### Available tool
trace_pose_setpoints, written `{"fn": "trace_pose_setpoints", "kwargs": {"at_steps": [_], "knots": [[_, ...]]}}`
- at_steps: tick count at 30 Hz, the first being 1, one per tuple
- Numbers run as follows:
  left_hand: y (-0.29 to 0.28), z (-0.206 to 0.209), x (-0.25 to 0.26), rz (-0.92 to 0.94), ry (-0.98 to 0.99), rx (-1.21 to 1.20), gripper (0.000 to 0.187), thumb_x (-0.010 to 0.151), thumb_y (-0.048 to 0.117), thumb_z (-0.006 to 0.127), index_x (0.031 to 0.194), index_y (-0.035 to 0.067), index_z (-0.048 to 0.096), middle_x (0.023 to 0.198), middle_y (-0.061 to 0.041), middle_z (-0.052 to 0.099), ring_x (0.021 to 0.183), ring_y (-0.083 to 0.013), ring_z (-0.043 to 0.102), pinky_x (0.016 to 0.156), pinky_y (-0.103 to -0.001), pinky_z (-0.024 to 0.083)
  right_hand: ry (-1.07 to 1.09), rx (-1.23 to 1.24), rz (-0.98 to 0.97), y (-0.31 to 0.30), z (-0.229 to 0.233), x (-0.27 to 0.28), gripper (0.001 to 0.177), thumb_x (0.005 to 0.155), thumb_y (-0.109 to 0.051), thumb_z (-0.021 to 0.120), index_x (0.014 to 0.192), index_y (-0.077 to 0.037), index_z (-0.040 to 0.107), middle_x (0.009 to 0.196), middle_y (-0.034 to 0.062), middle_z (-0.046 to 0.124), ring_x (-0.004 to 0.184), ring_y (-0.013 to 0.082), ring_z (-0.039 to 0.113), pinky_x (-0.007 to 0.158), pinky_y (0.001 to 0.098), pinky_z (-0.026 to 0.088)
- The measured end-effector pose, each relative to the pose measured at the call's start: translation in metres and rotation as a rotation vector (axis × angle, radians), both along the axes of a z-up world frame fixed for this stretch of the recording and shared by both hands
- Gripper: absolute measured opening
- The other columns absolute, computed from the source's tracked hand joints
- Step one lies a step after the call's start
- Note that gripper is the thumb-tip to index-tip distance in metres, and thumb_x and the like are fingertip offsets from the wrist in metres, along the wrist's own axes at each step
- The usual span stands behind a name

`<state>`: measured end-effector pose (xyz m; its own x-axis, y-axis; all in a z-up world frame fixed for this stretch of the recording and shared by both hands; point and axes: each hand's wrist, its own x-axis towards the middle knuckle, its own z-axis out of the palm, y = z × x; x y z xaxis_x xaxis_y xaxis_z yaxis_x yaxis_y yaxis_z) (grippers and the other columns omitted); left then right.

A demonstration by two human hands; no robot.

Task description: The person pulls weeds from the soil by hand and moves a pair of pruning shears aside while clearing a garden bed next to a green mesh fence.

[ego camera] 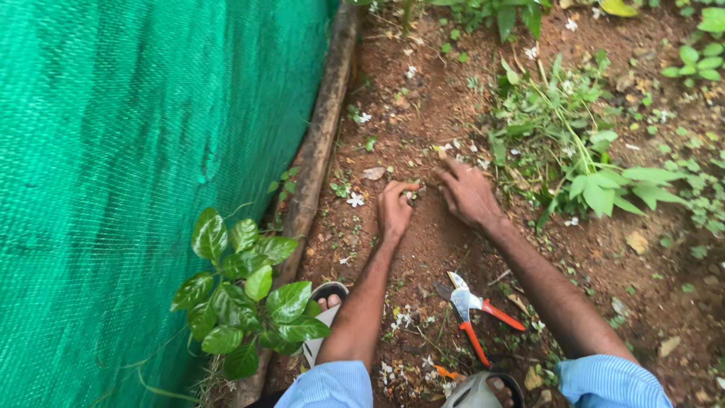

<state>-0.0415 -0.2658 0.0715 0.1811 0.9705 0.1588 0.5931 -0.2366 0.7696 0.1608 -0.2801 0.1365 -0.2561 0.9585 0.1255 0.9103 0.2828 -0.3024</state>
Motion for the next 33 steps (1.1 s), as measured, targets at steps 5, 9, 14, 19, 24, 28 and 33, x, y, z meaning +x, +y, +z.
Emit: {"fn": "trace_pose_setpoints", "kwargs": {"at_steps": [5,9,14,19,24,28,33], "knots": [[0.018,-0.013,0.014,0.400,-0.969,-0.629,0.027,0.093,-0.009,0.064,0.112,0.006,0.078,0.105,-0.012,0.079,0.083,-0.0205,0.073,0.063,-0.027,0.061,0.600,-0.632,-0.176,0.023,-0.020,-0.040,0.069,0.081,-0.005,0.070,0.145,-0.019,0.049,0.129,0.0032,0.064,0.091,0.0238,0.071,0.084,0.0420,0.059],[0.024,0.017,0.023,0.415,-0.846,-0.644,0.028,0.093,-0.007,0.064,0.115,0.007,0.076,0.104,-0.016,0.079,0.077,-0.0257,0.072,0.051,-0.032,0.052,1.004,-0.833,-0.201,0.027,-0.033,-0.045,0.041,0.086,-0.002,0.061,0.128,-0.005,0.063,0.103,0.0146,0.072,0.085,0.0211,0.069,0.079,0.0429,0.062],[0.039,0.022,0.033,0.289,-0.543,-0.481,0.024,0.091,-0.003,0.067,0.108,0.008,0.079,0.110,-0.008,0.078,0.093,-0.0152,0.075,0.072,-0.027,0.065,1.191,-0.813,-0.185,0.040,-0.023,-0.024,0.030,0.094,-0.005,0.064,0.123,0.000,0.066,0.107,0.0154,0.073,0.089,0.0233,0.070,0.085,0.0435,0.060],[0.039,0.020,0.037,0.339,-0.689,-0.409,0.027,0.090,-0.007,0.065,0.105,0.010,0.079,0.106,-0.009,0.080,0.093,-0.0164,0.076,0.077,-0.027,0.066,1.080,-0.847,-0.061,0.037,-0.057,-0.036,0.025,0.087,-0.007,0.066,0.111,-0.005,0.065,0.107,0.0084,0.072,0.097,0.0136,0.071,0.092,0.0405,0.059],[0.047,0.057,0.030,0.498,-0.437,-0.684,0.024,0.093,-0.002,0.066,0.105,0.012,0.080,0.100,-0.005,0.078,0.072,-0.0275,0.069,0.057,-0.036,0.051,1.050,-0.833,-0.083,0.036,-0.088,-0.031,0.025,0.105,-0.021,0.058,0.098,-0.001,0.071,0.085,0.0126,0.071,0.074,0.0173,0.069,0.073,0.0376,0.062],[0.061,0.051,0.025,0.401,-0.417,-0.282,0.033,0.088,-0.003,0.067,0.115,0.015,0.076,0.114,-0.007,0.075,0.093,-0.0148,0.073,0.071,-0.028,0.062,0.906,-0.733,-0.201,0.050,-0.024,0.009,0.022,0.105,-0.026,0.057,0.106,-0.011,0.074,0.085,0.0075,0.068,0.071,0.0113,0.065,0.065,0.0298,0.060],[0.088,0.063,-0.011,0.569,0.186,0.318,0.062,0.082,0.015,0.078,0.139,0.010,0.054,0.140,-0.019,0.055,0.123,-0.0357,0.054,0.099,-0.049,0.047,0.627,-0.533,-0.430,0.069,0.052,0.041,0.041,0.099,-0.031,0.057,0.136,-0.017,0.064,0.140,0.0071,0.061,0.104,0.0237,0.071,0.087,0.0464,0.061]]}}
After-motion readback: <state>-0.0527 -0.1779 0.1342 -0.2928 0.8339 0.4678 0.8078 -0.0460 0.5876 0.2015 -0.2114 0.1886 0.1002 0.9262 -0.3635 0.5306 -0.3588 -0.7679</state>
